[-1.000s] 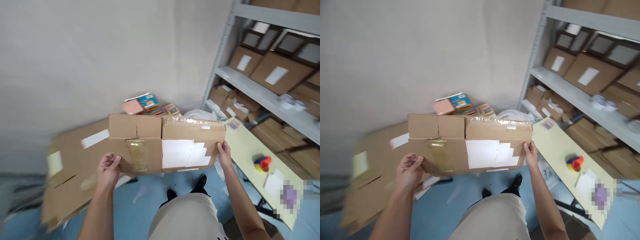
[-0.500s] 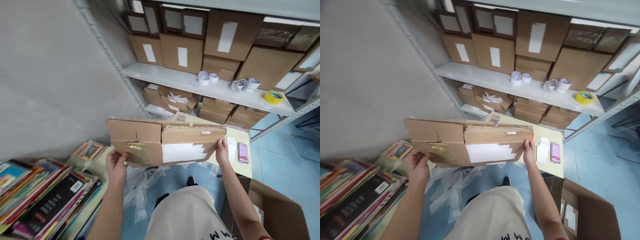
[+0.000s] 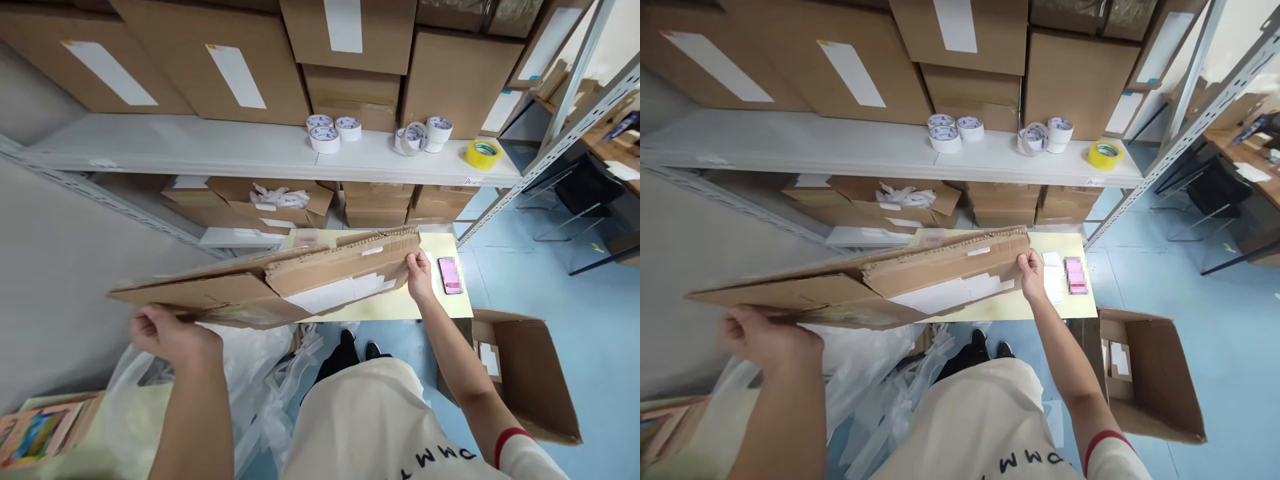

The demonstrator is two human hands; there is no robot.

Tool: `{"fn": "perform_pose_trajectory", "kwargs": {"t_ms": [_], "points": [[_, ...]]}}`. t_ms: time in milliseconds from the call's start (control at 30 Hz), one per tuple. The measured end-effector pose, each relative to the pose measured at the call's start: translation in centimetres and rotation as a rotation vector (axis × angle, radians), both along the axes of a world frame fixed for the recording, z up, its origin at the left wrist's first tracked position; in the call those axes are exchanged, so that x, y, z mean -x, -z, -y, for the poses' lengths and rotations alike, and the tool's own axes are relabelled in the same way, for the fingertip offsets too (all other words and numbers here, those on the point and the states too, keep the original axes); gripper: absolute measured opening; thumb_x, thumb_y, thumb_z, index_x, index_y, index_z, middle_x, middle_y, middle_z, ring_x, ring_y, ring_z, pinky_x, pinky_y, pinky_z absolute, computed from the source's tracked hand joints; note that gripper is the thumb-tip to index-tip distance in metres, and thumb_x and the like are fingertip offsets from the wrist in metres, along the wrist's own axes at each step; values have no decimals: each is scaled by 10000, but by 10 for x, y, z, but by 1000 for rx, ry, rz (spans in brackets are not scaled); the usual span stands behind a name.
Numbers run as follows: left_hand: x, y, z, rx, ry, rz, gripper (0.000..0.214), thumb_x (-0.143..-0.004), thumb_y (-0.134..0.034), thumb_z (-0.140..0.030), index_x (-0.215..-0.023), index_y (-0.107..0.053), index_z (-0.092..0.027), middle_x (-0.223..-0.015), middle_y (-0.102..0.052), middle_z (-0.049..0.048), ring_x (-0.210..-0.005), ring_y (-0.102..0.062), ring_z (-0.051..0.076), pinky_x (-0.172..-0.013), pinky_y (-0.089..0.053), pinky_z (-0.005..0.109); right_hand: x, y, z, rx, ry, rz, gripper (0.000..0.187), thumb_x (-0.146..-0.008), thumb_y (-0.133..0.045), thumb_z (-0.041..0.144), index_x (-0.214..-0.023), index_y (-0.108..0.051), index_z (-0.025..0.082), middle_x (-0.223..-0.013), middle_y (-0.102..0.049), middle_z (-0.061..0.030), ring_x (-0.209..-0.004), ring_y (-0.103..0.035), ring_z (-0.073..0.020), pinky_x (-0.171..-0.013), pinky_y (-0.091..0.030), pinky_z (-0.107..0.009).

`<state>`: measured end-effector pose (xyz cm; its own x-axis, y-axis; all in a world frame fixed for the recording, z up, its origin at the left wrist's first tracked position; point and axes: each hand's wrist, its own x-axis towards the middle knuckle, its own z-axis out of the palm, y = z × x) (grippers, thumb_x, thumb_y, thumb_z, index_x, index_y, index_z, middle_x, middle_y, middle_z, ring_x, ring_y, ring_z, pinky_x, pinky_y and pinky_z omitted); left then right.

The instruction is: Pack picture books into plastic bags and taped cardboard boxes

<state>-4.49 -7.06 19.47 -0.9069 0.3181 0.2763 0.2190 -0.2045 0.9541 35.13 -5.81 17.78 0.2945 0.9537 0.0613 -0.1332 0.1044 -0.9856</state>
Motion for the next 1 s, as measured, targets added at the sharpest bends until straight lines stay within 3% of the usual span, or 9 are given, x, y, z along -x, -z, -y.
{"fn": "perform_pose_trajectory", "kwargs": {"t_ms": [333, 600, 900, 1000], "points": [[18, 0, -39, -140, 148, 72, 574, -585, -655, -629, -643, -261, -217, -620, -303, -84, -605, -303, 75, -578, -290, 218, 32, -16, -57, -78, 111, -70, 419, -716, -656, 640, -810, -578, 239, -852, -661, -21, -843, -592, -199, -787, -471, -329], [29, 24, -51, -31, 172, 122, 539, -632, -614, -641, -657, -281, -218, -592, -269, -88, -535, -248, 67, -504, -213, 211, 44, 0, -90, -38, 125, 14, 392, -777, -575, 629, -867, -600, 249, -955, -681, -37, -1033, -601, -228, -904, -467, -371], [21, 30, -53, -76, 212, 134, 511, -653, -639, -657, -694, -413, -201, -631, -367, -71, -578, -355, 82, -575, -314, 226, 39, 8, -105, -44, 97, -20, 427, -752, -604, 645, -867, -626, 234, -971, -704, -45, -1025, -626, -239, -926, -470, -397], [11, 36, -54, -125, 233, 123, 474, -676, -673, -617, -735, -454, -200, -678, -439, -57, -632, -429, 95, -664, -386, 241, 35, 11, -107, -52, 65, -60, 435, -743, -610, 650, -872, -626, 235, -934, -706, -40, -986, -633, -236, -906, -475, -390]]}}
